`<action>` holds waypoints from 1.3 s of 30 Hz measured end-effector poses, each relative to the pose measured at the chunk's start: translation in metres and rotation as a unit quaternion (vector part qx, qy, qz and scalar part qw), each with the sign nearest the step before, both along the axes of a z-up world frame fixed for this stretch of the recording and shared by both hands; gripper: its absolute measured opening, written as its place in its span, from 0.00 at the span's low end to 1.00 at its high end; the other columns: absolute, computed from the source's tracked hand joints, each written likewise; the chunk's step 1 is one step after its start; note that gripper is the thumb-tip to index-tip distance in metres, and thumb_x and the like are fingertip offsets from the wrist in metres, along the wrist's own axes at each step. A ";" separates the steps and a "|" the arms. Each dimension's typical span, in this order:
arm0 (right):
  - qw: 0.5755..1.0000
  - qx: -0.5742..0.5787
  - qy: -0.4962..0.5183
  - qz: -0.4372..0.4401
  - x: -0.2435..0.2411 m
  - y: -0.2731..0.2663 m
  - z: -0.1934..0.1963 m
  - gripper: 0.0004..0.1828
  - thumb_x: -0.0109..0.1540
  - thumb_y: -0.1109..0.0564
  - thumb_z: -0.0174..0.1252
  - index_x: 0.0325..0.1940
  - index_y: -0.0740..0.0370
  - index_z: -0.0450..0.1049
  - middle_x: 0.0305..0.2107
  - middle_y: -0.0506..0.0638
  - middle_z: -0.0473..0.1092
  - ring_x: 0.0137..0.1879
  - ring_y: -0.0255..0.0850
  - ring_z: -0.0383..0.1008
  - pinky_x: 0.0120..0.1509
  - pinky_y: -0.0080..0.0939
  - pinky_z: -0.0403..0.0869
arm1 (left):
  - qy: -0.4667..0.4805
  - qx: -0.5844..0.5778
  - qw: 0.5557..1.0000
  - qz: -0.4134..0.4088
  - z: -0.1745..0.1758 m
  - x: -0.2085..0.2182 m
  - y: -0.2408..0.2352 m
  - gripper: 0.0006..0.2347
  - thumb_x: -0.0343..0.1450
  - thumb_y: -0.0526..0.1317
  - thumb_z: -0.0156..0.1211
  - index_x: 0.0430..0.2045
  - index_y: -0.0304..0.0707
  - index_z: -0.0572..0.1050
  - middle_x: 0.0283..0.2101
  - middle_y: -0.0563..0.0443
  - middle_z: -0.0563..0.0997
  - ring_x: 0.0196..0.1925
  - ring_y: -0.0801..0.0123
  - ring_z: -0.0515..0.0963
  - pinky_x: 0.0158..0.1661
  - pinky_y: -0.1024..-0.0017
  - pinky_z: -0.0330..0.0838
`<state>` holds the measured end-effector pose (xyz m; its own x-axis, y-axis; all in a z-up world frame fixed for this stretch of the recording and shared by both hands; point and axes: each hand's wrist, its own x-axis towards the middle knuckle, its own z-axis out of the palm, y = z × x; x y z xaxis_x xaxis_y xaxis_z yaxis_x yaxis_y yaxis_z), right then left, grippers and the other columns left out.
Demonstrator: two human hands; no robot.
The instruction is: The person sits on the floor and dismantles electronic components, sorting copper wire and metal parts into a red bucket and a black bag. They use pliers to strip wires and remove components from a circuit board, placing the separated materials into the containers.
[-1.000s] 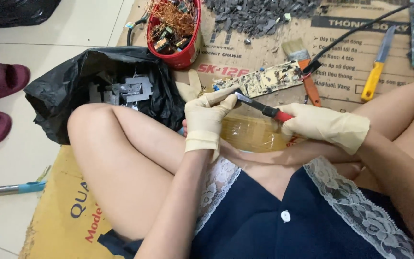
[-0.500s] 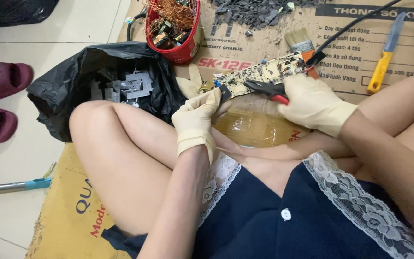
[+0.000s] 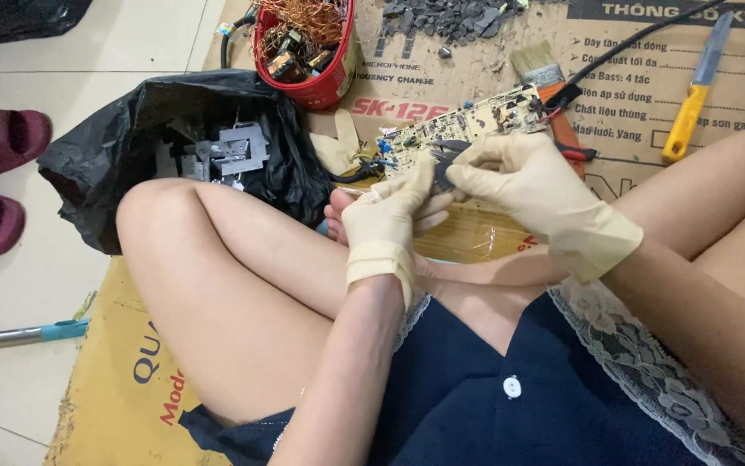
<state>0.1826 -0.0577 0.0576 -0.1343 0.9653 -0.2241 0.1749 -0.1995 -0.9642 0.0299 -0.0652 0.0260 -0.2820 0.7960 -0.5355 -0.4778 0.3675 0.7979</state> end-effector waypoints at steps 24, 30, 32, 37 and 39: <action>0.998 -0.017 0.057 0.030 0.012 0.007 -0.011 0.05 0.63 0.58 0.65 0.38 0.62 0.80 0.23 0.50 0.77 0.34 0.28 0.76 0.45 0.31 0.78 | 0.004 0.041 0.996 -0.075 -0.022 -0.003 0.000 0.10 0.67 0.34 0.68 0.35 0.23 0.79 0.30 0.31 0.84 0.30 0.49 0.86 0.34 0.61 0.85; 0.999 -0.008 0.007 0.034 0.007 0.010 -0.018 0.03 0.61 0.59 0.65 0.35 0.60 0.81 0.21 0.49 0.77 0.31 0.28 0.74 0.44 0.29 0.74 | 0.012 0.017 0.997 -0.069 -0.013 -0.004 -0.003 0.11 0.69 0.40 0.66 0.34 0.27 0.79 0.30 0.35 0.85 0.27 0.54 0.86 0.31 0.63 0.85; 0.999 -0.033 0.026 0.026 0.003 0.007 -0.013 0.04 0.60 0.59 0.66 0.36 0.62 0.82 0.21 0.53 0.78 0.28 0.31 0.75 0.40 0.29 0.73 | 0.049 0.010 0.994 -0.097 -0.015 -0.005 -0.003 0.10 0.66 0.39 0.71 0.33 0.29 0.80 0.30 0.37 0.85 0.27 0.55 0.86 0.31 0.64 0.85; 0.996 -0.054 0.064 0.027 0.004 0.012 -0.021 0.08 0.62 0.58 0.62 0.38 0.66 0.82 0.22 0.55 0.77 0.29 0.34 0.76 0.41 0.31 0.76 | 0.047 -0.017 0.998 -0.037 0.011 -0.027 0.010 0.13 0.68 0.39 0.66 0.38 0.23 0.77 0.31 0.33 0.83 0.26 0.57 0.82 0.27 0.65 0.79; 0.995 -0.060 0.068 0.028 0.007 0.016 -0.021 0.10 0.64 0.58 0.60 0.39 0.69 0.82 0.22 0.56 0.76 0.29 0.35 0.76 0.40 0.31 0.76 | 0.038 -0.038 0.999 0.006 0.006 -0.054 0.041 0.10 0.70 0.34 0.62 0.38 0.21 0.76 0.28 0.38 0.82 0.20 0.66 0.78 0.20 0.75 0.75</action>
<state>0.1900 -0.0413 0.0371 -0.2239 0.9226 -0.3140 0.0590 -0.3088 -0.9493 -0.0241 -0.0241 0.0324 -0.3333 0.7499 -0.5715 -0.4219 0.4235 0.8017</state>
